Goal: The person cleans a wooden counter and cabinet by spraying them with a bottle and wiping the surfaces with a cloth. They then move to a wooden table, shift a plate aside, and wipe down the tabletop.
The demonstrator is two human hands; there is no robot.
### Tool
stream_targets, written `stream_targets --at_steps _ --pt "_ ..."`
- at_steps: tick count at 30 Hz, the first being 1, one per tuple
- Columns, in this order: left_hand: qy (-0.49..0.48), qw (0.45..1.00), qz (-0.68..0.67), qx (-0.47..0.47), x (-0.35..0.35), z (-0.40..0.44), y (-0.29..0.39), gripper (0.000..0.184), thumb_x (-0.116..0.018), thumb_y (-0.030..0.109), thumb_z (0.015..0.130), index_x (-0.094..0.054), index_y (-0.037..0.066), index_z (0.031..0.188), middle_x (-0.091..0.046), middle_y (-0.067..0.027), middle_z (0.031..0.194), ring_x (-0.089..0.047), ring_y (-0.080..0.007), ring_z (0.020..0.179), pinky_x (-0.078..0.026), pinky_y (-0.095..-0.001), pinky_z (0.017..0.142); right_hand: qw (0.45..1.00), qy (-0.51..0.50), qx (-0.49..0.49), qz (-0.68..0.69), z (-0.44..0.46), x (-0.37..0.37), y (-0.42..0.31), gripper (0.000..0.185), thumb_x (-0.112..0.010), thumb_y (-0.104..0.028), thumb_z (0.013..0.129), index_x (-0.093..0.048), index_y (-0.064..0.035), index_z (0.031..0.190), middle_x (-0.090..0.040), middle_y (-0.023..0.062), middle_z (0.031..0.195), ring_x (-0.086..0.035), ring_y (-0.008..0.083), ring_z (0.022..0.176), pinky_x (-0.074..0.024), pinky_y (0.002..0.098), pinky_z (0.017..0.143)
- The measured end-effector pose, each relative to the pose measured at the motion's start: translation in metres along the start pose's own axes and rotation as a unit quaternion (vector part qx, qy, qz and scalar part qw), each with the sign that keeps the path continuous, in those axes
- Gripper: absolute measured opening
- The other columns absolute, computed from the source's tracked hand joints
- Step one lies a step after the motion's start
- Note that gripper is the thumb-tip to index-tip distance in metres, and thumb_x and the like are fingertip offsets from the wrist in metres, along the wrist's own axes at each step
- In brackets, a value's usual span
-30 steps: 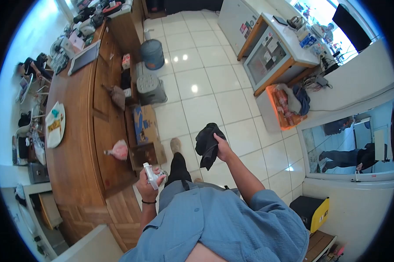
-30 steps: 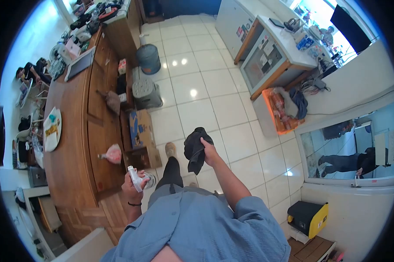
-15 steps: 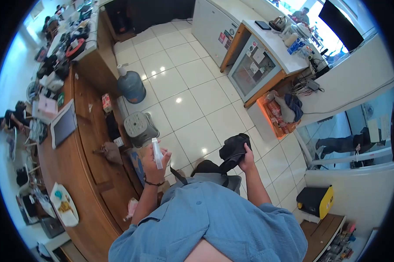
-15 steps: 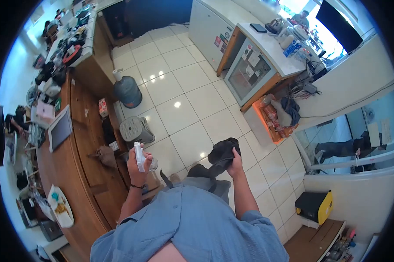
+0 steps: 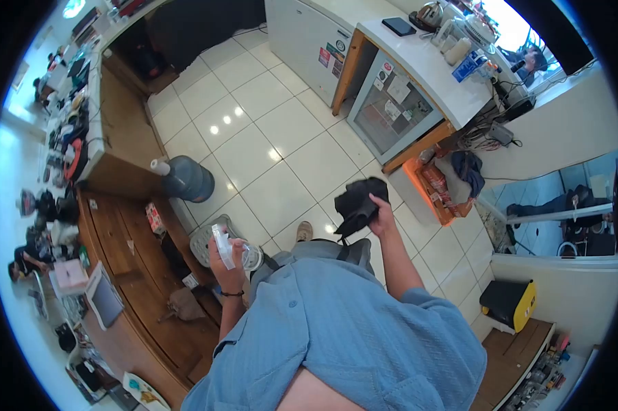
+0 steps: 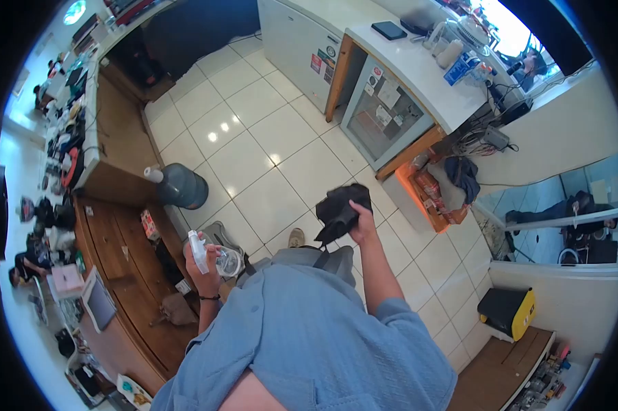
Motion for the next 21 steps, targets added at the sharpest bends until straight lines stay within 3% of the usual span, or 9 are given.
stream_targets --at_steps 7,13,14,18,21 --pt "-0.013 0.998 0.048 0.027 -0.071 0.124 -0.011 0.039 -0.07 0.016 0.092 -0.051 0.002 0.123 -0.062 -0.0041 0.084 -0.061 -0.01 0.075 -0.05 -0.0237 0.069 0.998 0.027 0.042 0.043 0.102 -0.053 -0.073 0.038 -0.061 -0.013 0.09 -0.056 0.0021 0.125 -0.065 0.0182 0.122 -0.063 0.0319 0.112 -0.0487 0.0444 0.102" --pt "-0.195 0.977 0.031 0.077 -0.161 0.241 -0.057 0.038 -0.074 0.014 0.089 -0.052 0.003 0.117 -0.06 -0.0014 0.081 -0.06 -0.009 0.075 -0.05 -0.0228 0.068 0.979 0.136 0.114 0.1 0.125 -0.028 -0.075 0.037 -0.061 -0.012 0.09 -0.056 0.0022 0.124 -0.065 0.0183 0.12 -0.064 0.0325 0.112 -0.0498 0.0454 0.101" --pt "-0.222 0.971 0.088 0.029 -0.176 0.262 -0.066 0.04 -0.076 0.016 0.087 -0.053 0.003 0.117 -0.062 -0.0022 0.082 -0.06 -0.0093 0.074 -0.049 -0.0246 0.068 0.972 0.166 0.129 0.11 0.125 -0.023 -0.072 0.037 -0.061 -0.013 0.09 -0.056 0.0022 0.124 -0.065 0.0182 0.12 -0.064 0.0326 0.112 -0.0499 0.0454 0.101" --pt "-0.34 0.935 0.099 -0.017 -0.249 0.332 -0.076 0.039 -0.075 0.017 0.087 -0.053 0.001 0.116 -0.064 -0.0043 0.078 -0.061 -0.0115 0.074 -0.049 -0.0283 0.068 0.936 0.271 0.135 0.181 0.105 -0.017 -0.065 0.042 -0.06 -0.013 0.091 -0.052 0.0005 0.13 -0.061 0.0183 0.128 -0.059 0.0337 0.119 -0.0447 0.0463 0.107" --pt "-0.398 0.908 0.126 -0.032 -0.308 0.36 -0.066 0.039 -0.075 0.017 0.088 -0.053 0.001 0.116 -0.064 -0.004 0.077 -0.061 -0.0116 0.073 -0.049 -0.0276 0.068 0.905 0.323 0.177 0.215 0.089 -0.009 -0.067 0.04 -0.061 -0.012 0.091 -0.054 0.0006 0.128 -0.063 0.0174 0.123 -0.062 0.033 0.113 -0.0498 0.0457 0.101"
Point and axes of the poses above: each hand's wrist, its own z-axis towards the middle knuckle, its own x-axis out of the back of the hand, y = z × x, the point moved 3 cm from there along z, towards the middle knuckle
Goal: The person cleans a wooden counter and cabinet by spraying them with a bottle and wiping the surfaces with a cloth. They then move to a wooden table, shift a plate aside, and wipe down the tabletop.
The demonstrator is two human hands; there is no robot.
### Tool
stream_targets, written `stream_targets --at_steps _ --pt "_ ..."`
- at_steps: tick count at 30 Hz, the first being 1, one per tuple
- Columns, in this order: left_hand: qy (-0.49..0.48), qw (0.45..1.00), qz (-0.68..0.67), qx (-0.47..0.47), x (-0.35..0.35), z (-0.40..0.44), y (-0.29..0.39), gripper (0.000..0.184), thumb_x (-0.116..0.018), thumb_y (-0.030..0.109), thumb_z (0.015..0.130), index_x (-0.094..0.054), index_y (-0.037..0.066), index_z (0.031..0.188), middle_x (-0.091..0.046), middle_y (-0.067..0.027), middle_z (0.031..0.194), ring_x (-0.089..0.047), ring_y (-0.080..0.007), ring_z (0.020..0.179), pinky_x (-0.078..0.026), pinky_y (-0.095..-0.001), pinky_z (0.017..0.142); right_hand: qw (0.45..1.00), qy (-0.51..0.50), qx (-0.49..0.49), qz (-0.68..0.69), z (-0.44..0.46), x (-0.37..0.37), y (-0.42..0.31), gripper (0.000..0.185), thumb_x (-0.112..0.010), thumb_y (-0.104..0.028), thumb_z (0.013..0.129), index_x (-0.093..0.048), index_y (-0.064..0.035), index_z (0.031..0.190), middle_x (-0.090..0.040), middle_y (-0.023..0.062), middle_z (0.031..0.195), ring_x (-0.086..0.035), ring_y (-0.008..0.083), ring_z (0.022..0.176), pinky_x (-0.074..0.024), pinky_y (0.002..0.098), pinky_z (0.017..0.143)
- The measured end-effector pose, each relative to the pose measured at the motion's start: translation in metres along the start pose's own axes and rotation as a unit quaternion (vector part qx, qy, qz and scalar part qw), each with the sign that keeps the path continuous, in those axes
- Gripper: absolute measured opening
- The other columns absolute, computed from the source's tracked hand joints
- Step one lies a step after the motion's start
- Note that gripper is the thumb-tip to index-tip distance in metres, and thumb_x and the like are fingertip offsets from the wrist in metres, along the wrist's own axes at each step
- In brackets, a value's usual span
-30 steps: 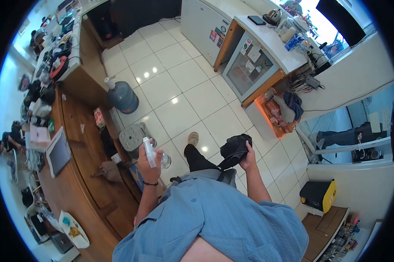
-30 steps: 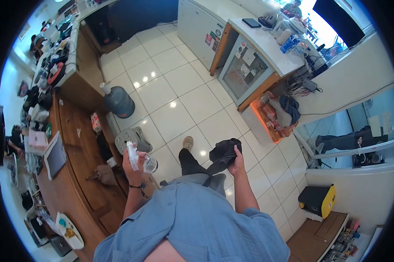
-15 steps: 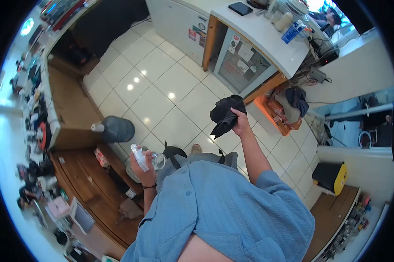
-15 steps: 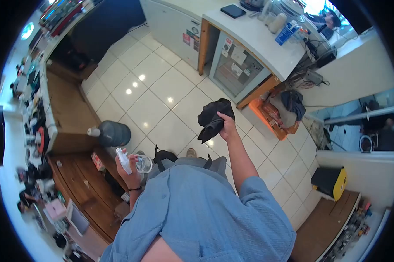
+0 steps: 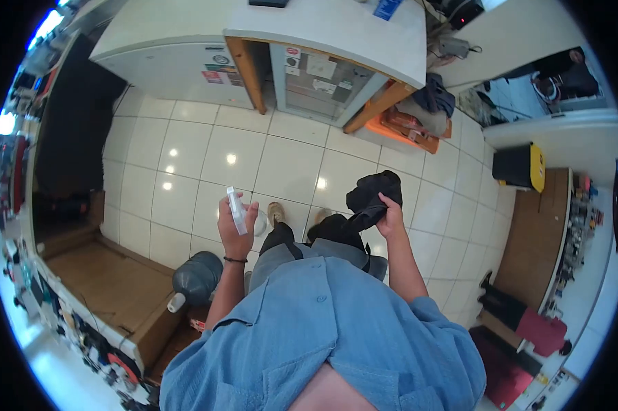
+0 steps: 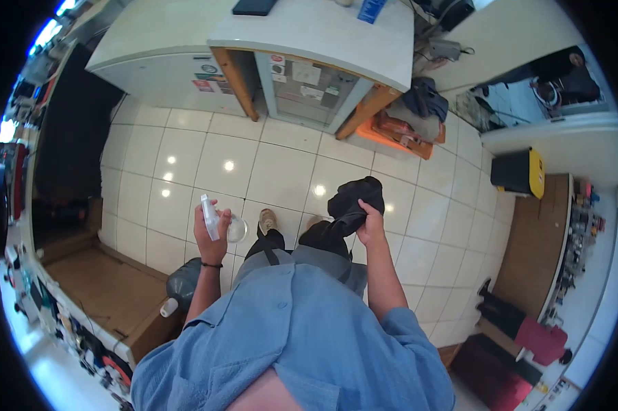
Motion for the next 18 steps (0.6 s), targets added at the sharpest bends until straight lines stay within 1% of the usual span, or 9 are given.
stream_targets --at_steps 4,6,10,12,13,15,16,17,18 --pt "-0.038 0.999 -0.017 -0.004 -0.033 0.046 0.003 0.039 -0.075 0.019 0.088 -0.053 0.002 0.116 -0.063 -0.0031 0.074 -0.061 -0.011 0.072 -0.049 -0.0263 0.068 0.999 0.034 0.035 0.017 -0.003 0.006 -0.022 0.04 -0.061 -0.011 0.091 -0.054 0.0001 0.129 -0.063 0.0162 0.124 -0.061 0.0325 0.114 -0.0486 0.0447 0.102" --pt "-0.044 0.999 -0.027 0.015 -0.053 0.057 0.002 0.039 -0.075 0.019 0.089 -0.053 0.002 0.116 -0.063 -0.0036 0.076 -0.061 -0.0109 0.073 -0.05 -0.0262 0.069 0.997 0.054 0.047 0.025 0.005 0.011 -0.034 0.04 -0.061 -0.011 0.091 -0.054 0.0 0.129 -0.063 0.0157 0.124 -0.061 0.0323 0.115 -0.0478 0.0443 0.103" --pt "-0.049 0.998 -0.021 0.043 -0.093 0.057 0.012 0.04 -0.074 0.019 0.089 -0.052 0.001 0.118 -0.064 -0.0056 0.082 -0.062 -0.0118 0.077 -0.051 -0.0268 0.072 0.998 0.042 0.04 0.02 0.042 0.022 -0.065 0.039 -0.061 -0.011 0.091 -0.055 -0.0002 0.128 -0.063 0.0152 0.125 -0.06 0.0315 0.116 -0.0466 0.0443 0.104" --pt "-0.04 0.995 -0.045 0.079 -0.115 0.051 0.008 0.039 -0.073 0.019 0.09 -0.053 0.001 0.118 -0.063 -0.0063 0.085 -0.062 -0.0129 0.079 -0.051 -0.0276 0.074 0.999 0.029 0.036 0.006 0.065 0.026 -0.086 0.039 -0.061 -0.012 0.092 -0.056 -0.0009 0.128 -0.062 0.0149 0.126 -0.06 0.0308 0.118 -0.0457 0.0444 0.105" --pt "-0.036 0.993 -0.056 0.097 -0.127 0.045 0.003 0.039 -0.073 0.019 0.09 -0.053 0.001 0.118 -0.063 -0.0067 0.086 -0.063 -0.0134 0.081 -0.052 -0.0279 0.075 1.0 0.017 0.025 0.001 0.083 0.035 -0.096 0.038 -0.063 -0.011 0.09 -0.058 -0.0011 0.126 -0.064 0.0141 0.124 -0.061 0.0291 0.114 -0.0475 0.0429 0.102" --pt "-0.008 0.994 -0.052 0.097 -0.149 0.028 -0.015 0.039 -0.071 0.017 0.092 -0.05 0.0 0.12 -0.063 -0.0071 0.087 -0.063 -0.014 0.083 -0.052 -0.0282 0.077 0.999 0.033 0.012 -0.027 0.113 0.056 -0.115 0.038 -0.066 -0.009 0.087 -0.059 -0.0001 0.123 -0.065 0.0133 0.119 -0.063 0.0285 0.11 -0.0496 0.042 0.099" --pt "0.007 0.994 -0.052 0.092 -0.166 0.025 -0.014 0.039 -0.069 0.017 0.092 -0.049 0.0 0.121 -0.063 -0.0073 0.087 -0.063 -0.0143 0.085 -0.052 -0.0284 0.078 0.998 0.038 0.008 -0.04 0.127 0.057 -0.13 0.038 -0.068 -0.008 0.086 -0.06 0.0004 0.122 -0.066 0.0129 0.117 -0.063 0.0282 0.108 -0.0507 0.0416 0.097" --pt "0.011 0.993 -0.046 0.104 -0.183 0.02 -0.011 0.038 -0.067 0.016 0.094 -0.047 0.0 0.123 -0.063 -0.0075 0.087 -0.063 -0.0145 0.086 -0.052 -0.0291 0.081 0.998 0.037 0.013 -0.047 0.136 0.06 -0.146 0.038 -0.07 -0.006 0.083 -0.061 0.0004 0.119 -0.066 0.0113 0.113 -0.064 0.0263 0.105 -0.0521 0.0403 0.094" --pt "0.016 0.992 -0.038 0.118 -0.201 0.013 -0.002 0.038 -0.064 0.016 0.096 -0.045 0.0 0.126 -0.063 -0.0076 0.087 -0.063 -0.0146 0.087 -0.051 -0.0298 0.083 0.998 0.028 0.019 -0.054 0.151 0.067 -0.161 0.037 -0.07 -0.005 0.083 -0.061 0.0004 0.119 -0.067 0.0111 0.113 -0.065 0.0259 0.104 -0.0523 0.0397 0.093"
Point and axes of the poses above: each hand's wrist, its own z-axis towards the middle knuckle, its own x-axis out of the back of the hand, y = z × x, the point moved 3 cm from there along z, towards the middle knuckle
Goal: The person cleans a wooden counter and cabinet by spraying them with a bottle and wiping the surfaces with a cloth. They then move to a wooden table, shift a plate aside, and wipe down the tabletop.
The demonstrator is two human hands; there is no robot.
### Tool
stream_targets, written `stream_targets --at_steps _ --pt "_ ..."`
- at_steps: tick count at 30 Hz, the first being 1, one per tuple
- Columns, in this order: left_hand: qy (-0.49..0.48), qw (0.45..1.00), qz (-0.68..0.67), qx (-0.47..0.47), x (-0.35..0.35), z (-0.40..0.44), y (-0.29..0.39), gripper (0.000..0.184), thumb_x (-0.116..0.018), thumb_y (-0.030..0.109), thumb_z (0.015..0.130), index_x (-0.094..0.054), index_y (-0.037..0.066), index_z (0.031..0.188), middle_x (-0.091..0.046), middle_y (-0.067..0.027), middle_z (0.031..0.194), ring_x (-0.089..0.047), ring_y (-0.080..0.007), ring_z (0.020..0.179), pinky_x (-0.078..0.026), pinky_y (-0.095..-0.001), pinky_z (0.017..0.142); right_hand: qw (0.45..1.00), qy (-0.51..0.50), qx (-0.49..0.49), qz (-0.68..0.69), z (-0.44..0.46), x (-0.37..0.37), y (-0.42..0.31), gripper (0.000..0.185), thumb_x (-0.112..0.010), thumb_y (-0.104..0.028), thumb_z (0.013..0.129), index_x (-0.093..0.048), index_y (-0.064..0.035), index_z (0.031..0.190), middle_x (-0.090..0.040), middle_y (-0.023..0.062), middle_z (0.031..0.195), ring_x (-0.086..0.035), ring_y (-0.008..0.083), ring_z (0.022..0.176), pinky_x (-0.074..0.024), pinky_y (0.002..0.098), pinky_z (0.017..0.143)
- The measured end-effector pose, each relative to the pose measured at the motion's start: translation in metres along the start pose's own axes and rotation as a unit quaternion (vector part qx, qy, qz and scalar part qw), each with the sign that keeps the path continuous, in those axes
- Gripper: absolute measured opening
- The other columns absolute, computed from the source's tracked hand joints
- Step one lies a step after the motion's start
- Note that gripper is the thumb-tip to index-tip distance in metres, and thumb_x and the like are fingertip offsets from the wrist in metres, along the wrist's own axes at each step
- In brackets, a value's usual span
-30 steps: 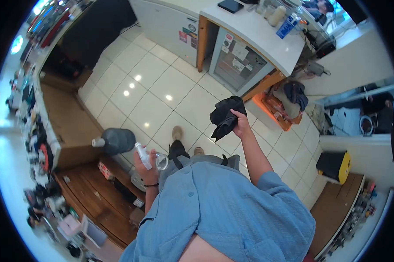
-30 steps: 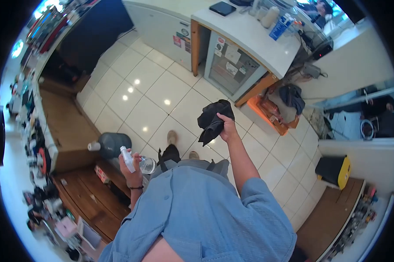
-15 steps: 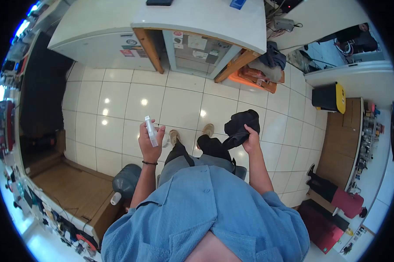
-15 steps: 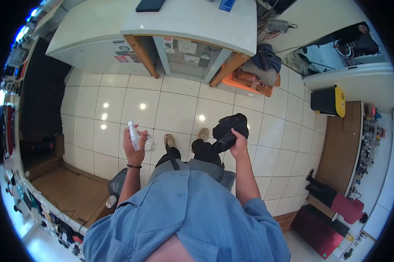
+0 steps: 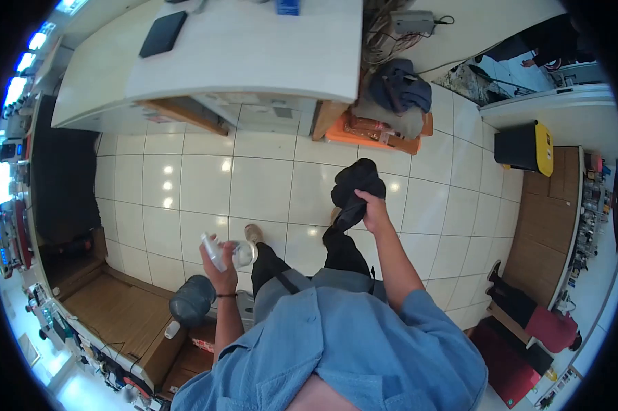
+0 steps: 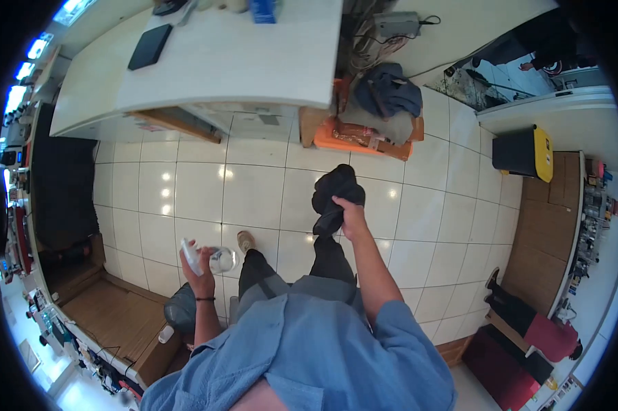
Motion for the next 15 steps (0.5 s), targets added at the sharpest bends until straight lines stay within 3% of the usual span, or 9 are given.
stream_targets --at_steps 4,9,12,15 --pt "0.005 0.999 0.024 0.026 -0.066 -0.028 0.015 0.039 -0.062 0.014 0.097 -0.042 0.0 0.128 -0.064 -0.0088 0.088 -0.064 -0.016 0.088 -0.05 -0.0307 0.086 1.0 0.004 -0.005 -0.005 0.045 0.042 -0.035 0.035 -0.071 -0.003 0.083 -0.063 0.0004 0.117 -0.067 0.0096 0.111 -0.065 0.0233 0.1 -0.0533 0.0368 0.088" --pt "-0.037 0.999 0.035 0.012 -0.133 -0.039 0.037 0.045 -0.061 0.03 0.098 -0.042 -0.001 0.125 -0.066 -0.0098 0.089 -0.064 -0.0185 0.09 -0.049 -0.0333 0.086 1.0 -0.001 0.006 0.025 0.088 0.07 -0.05 0.032 -0.072 -0.005 0.083 -0.065 0.0007 0.114 -0.068 0.0091 0.108 -0.066 0.022 0.096 -0.0535 0.0348 0.086" --pt "-0.048 0.998 0.021 0.025 -0.179 -0.04 0.044 0.047 -0.062 0.032 0.097 -0.043 -0.001 0.124 -0.066 -0.0109 0.092 -0.064 -0.0193 0.091 -0.049 -0.0349 0.085 0.998 0.007 -0.015 0.059 0.104 0.072 -0.055 0.033 -0.071 -0.004 0.083 -0.064 -0.002 0.115 -0.068 0.0083 0.109 -0.066 0.0217 0.099 -0.0531 0.0354 0.088" --pt "-0.106 0.99 0.085 -0.03 -0.22 -0.03 0.045 0.047 -0.064 0.035 0.095 -0.046 -0.001 0.12 -0.064 -0.0126 0.091 -0.064 -0.0209 0.09 -0.05 -0.0346 0.082 0.999 0.02 -0.011 0.027 0.106 0.059 -0.071 0.033 -0.073 -0.006 0.082 -0.065 0.0012 0.114 -0.068 0.0081 0.108 -0.065 0.0197 0.098 -0.0519 0.0339 0.088"
Point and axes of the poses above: each hand's wrist, its own z-axis towards the middle knuckle, its own x-axis out of the back of the hand, y = z × x, the point moved 3 cm from there along z, towards the middle knuckle
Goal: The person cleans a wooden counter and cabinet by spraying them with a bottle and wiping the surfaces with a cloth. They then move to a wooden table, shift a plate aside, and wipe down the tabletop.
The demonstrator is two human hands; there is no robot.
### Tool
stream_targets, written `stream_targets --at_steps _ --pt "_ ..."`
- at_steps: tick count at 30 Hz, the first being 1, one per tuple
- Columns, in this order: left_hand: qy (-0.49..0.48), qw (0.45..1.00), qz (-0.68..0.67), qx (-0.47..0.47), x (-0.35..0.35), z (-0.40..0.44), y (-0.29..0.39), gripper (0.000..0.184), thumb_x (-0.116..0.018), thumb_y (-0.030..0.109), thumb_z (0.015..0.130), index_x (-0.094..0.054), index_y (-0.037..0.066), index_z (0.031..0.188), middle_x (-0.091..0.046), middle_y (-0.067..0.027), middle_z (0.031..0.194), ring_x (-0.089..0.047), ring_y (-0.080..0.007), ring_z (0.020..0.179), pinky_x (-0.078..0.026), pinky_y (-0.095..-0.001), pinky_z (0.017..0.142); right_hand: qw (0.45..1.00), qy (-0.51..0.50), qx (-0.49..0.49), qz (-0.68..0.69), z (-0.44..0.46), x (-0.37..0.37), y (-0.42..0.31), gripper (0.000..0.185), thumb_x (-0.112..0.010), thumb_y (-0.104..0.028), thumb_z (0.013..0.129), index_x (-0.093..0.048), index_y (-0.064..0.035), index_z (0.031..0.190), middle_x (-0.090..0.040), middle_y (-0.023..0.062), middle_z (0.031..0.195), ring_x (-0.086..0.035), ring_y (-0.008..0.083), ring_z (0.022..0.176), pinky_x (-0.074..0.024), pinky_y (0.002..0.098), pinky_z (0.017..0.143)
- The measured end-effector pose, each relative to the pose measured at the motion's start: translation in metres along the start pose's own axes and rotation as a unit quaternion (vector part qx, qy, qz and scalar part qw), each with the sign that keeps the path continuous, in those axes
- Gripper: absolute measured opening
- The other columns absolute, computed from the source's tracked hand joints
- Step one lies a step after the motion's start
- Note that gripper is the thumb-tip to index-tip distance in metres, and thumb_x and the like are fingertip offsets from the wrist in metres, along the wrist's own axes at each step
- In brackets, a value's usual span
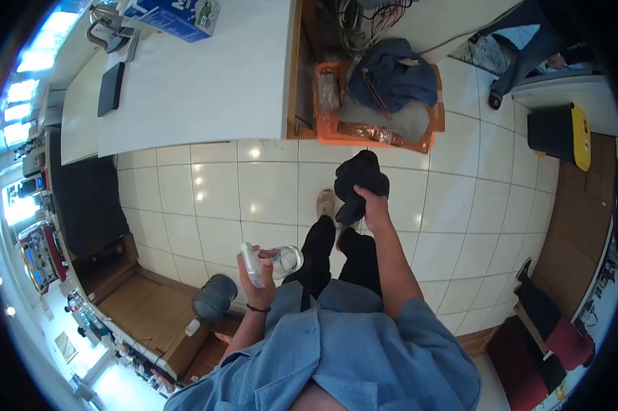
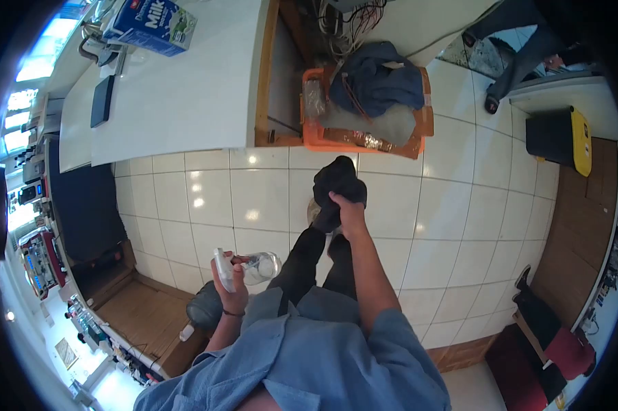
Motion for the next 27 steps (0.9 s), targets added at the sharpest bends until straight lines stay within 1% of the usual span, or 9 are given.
stream_targets --at_steps 2,6,9,12,14,16,19,23,27 --pt "-0.038 0.995 0.063 -0.069 -0.031 0.026 0.007 0.044 -0.064 0.034 0.093 -0.05 -0.002 0.114 -0.059 -0.0156 0.097 -0.065 -0.0249 0.09 -0.05 -0.0357 0.08 0.999 -0.007 0.03 -0.011 0.02 -0.003 -0.004 0.036 -0.073 -0.006 0.082 -0.064 0.0003 0.116 -0.068 0.0076 0.109 -0.064 0.019 0.099 -0.0506 0.0331 0.09" --pt "-0.028 0.99 0.096 -0.102 -0.079 0.055 -0.001 0.044 -0.064 0.035 0.092 -0.052 -0.002 0.113 -0.055 -0.0175 0.111 -0.065 -0.028 0.092 -0.052 -0.0379 0.077 0.994 -0.03 0.042 -0.092 0.052 0.007 -0.01 0.041 -0.072 -0.003 0.082 -0.06 -0.0018 0.121 -0.065 0.0064 0.113 -0.062 0.0182 0.103 -0.0482 0.0327 0.093" --pt "-0.006 0.991 0.081 -0.11 -0.125 0.081 0.028 0.045 -0.066 0.034 0.09 -0.052 -0.002 0.113 -0.06 -0.0186 0.106 -0.065 -0.029 0.092 -0.052 -0.0414 0.081 0.987 -0.078 0.056 -0.126 0.07 0.007 -0.033 0.042 -0.071 -0.002 0.082 -0.06 -0.002 0.122 -0.065 0.0057 0.114 -0.06 0.0172 0.105 -0.0475 0.032 0.093" --pt "0.031 0.972 0.125 -0.194 -0.162 0.103 0.026 0.04 -0.066 0.021 0.084 -0.053 -0.003 0.113 -0.062 -0.0202 0.105 -0.067 -0.0294 0.091 -0.053 -0.0409 0.084 0.976 -0.15 0.074 -0.139 0.091 0.011 -0.055 0.039 -0.07 0.001 0.081 -0.06 -0.0011 0.119 -0.064 0.0039 0.111 -0.06 0.0137 0.101 -0.0473 0.0277 0.091" --pt "0.092 0.955 0.091 -0.268 -0.19 0.127 0.018 0.036 -0.064 0.015 0.079 -0.056 -0.005 0.109 -0.065 -0.0186 0.099 -0.068 -0.0289 0.086 -0.055 -0.0372 0.081 0.964 -0.17 0.123 -0.161 0.105 0.025 -0.065 0.034 -0.07 0.002 0.081 -0.061 -0.0007 0.114 -0.064 0.0039 0.111 -0.059 0.0136 0.1 -0.0471 0.0276 0.09" --pt "0.15 0.949 0.098 -0.258 -0.212 0.143 0.018 0.034 -0.064 0.016 0.078 -0.057 -0.005 0.106 -0.066 -0.0179 0.094 -0.069 -0.029 0.083 -0.055 -0.0372 0.077 0.939 -0.209 0.222 -0.157 0.113 0.021 -0.08 0.025 -0.069 0.004 0.081 -0.064 0.0 0.105 -0.065 0.0045 0.107 -0.06 0.014 0.098 -0.0471 0.0287 0.089" --pt "0.215 0.915 0.141 -0.312 -0.223 0.167 0.011 0.033 -0.065 0.016 0.076 -0.059 -0.004 0.102 -0.067 -0.0174 0.092 -0.069 -0.0304 0.079 -0.055 -0.0376 0.07 0.94 -0.262 0.166 -0.143 0.135 0.031 -0.08 0.022 -0.068 0.005 0.079 -0.065 0.0002 0.101 -0.066 0.0059 0.105 -0.061 0.0148 0.098 -0.047 0.0298 0.089" --pt "0.279 0.892 0.109 -0.338 -0.228 0.189 0.0 0.031 -0.065 0.009 0.074 -0.059 -0.003 0.103 -0.068 -0.0144 0.087 -0.068 -0.0298 0.073 -0.053 -0.035 0.066 0.901 -0.325 0.267 -0.106 0.158 0.026 -0.071 0.032 -0.068 0.004 0.077 -0.065 0.0029 0.108 -0.068 0.0075 0.109 -0.063 0.0159 0.1 -0.0467 0.0294 0.091" --pt "0.314 0.863 0.087 -0.386 -0.235 0.198 -0.006 0.023 -0.065 0.006 0.074 -0.058 -0.001 0.095 -0.066 -0.0112 0.076 -0.066 -0.0269 0.062 -0.051 -0.0315 0.06 0.873 -0.379 0.296 -0.081 0.181 0.024 -0.062 0.04 -0.068 0.004 0.076 -0.062 0.0042 0.115 -0.068 0.0077 0.11 -0.063 0.0163 0.101 -0.0471 0.0295 0.092"
Point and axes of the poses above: each hand's wrist, its own z-axis towards the middle knuckle, its own x-axis out of the back of the hand, y = z × x, the point moved 3 cm from there along z, towards the middle knuckle
